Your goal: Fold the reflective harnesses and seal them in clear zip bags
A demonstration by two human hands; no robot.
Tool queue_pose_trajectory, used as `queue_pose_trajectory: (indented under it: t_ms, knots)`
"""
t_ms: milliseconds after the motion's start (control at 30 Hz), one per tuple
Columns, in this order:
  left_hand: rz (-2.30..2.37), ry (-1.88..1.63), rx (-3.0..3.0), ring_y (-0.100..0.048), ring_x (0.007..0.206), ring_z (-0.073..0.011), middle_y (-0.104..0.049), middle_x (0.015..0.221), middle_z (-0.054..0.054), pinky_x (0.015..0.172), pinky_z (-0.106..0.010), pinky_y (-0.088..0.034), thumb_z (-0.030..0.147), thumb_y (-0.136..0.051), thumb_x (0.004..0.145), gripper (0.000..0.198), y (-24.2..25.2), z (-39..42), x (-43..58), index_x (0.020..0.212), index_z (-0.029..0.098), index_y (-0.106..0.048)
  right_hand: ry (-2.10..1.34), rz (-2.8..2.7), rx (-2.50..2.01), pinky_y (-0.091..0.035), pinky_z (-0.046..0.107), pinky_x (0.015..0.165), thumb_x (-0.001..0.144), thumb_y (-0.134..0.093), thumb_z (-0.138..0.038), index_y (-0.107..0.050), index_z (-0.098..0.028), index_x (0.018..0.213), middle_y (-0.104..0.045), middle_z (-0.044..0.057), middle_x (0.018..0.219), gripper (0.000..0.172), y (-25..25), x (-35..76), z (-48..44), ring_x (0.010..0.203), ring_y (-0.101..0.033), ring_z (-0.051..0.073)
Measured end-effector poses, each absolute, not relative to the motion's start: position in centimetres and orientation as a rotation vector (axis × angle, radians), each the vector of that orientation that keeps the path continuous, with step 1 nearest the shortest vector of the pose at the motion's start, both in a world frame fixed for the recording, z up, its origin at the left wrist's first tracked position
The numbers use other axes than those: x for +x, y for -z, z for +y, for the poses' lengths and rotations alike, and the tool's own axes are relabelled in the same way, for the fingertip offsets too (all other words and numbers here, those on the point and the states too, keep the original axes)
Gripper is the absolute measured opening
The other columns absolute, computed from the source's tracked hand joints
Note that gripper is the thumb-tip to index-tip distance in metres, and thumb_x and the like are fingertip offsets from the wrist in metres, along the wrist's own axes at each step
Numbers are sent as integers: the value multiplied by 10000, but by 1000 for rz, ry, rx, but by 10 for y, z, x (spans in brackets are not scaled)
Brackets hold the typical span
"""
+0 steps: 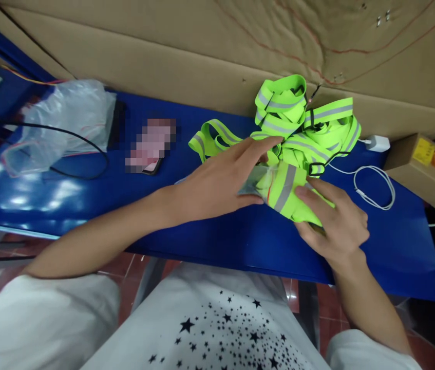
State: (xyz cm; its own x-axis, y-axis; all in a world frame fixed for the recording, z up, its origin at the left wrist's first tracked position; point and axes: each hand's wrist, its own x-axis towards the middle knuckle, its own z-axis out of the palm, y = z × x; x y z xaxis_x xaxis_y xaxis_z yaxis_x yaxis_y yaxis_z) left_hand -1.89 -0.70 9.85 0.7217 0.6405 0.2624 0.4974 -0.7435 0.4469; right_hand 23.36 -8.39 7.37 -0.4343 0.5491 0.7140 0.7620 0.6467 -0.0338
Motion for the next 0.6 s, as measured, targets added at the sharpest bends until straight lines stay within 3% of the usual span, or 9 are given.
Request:
queue_pose_trajectory:
  t_ms: [133, 233, 367, 500, 600]
  knots:
    - [903, -558, 2665, -714, 1176, -288, -730, 1294, -87, 953, -411, -586, 191, -679, 887, 512, -101, -5, -18, 1386, 184, -565, 547, -2228, -857, -651, 376, 936, 882, -746, -127, -670, -203, 1268, -735, 117, 1201, 401, -78, 229, -88, 1136, -732, 276]
    - [859, -694, 2818, -745, 1087, -246, -762, 1216, -67, 910, -369, -588, 75, -537, 904, 402, -104, -8, -15, 1283, 173, -628, 530, -2214, -899, -648, 396, 963, 861, -779, -131, -642, -196, 1289, -711, 123, 1278, 454, -75, 231, -90, 1148, -728, 279]
    - [774, -552, 2950, -745, 1044, -237, -755, 1210, -96, 932, -367, -568, 110, -528, 948, 292, -104, -8, -14, 1213, 156, -642, 351, -2262, -1028, -652, 425, 955, 855, -805, -197, -612, -307, 1331, -649, 68, 1448, 525, -66, 237, -94, 1231, -695, 302]
    - [687, -341, 2860, -720, 1146, -281, -713, 1317, -126, 950, -385, -561, 323, -727, 924, 504, -98, -1, -16, 1369, 160, -553, 185, -2291, -1104, -676, 410, 868, 859, -814, -274, -642, -355, 1278, -682, 0, 1409, 460, -64, 236, -96, 1141, -742, 277]
    - [692, -307, 2794, -726, 1142, -296, -719, 1307, -124, 925, -385, -561, 469, -778, 884, 608, -92, 1, -15, 1370, 181, -555, 70, -2220, -1118, -681, 421, 859, 840, -827, -301, -650, -325, 1272, -732, 34, 1323, 468, -67, 231, -94, 1100, -760, 280]
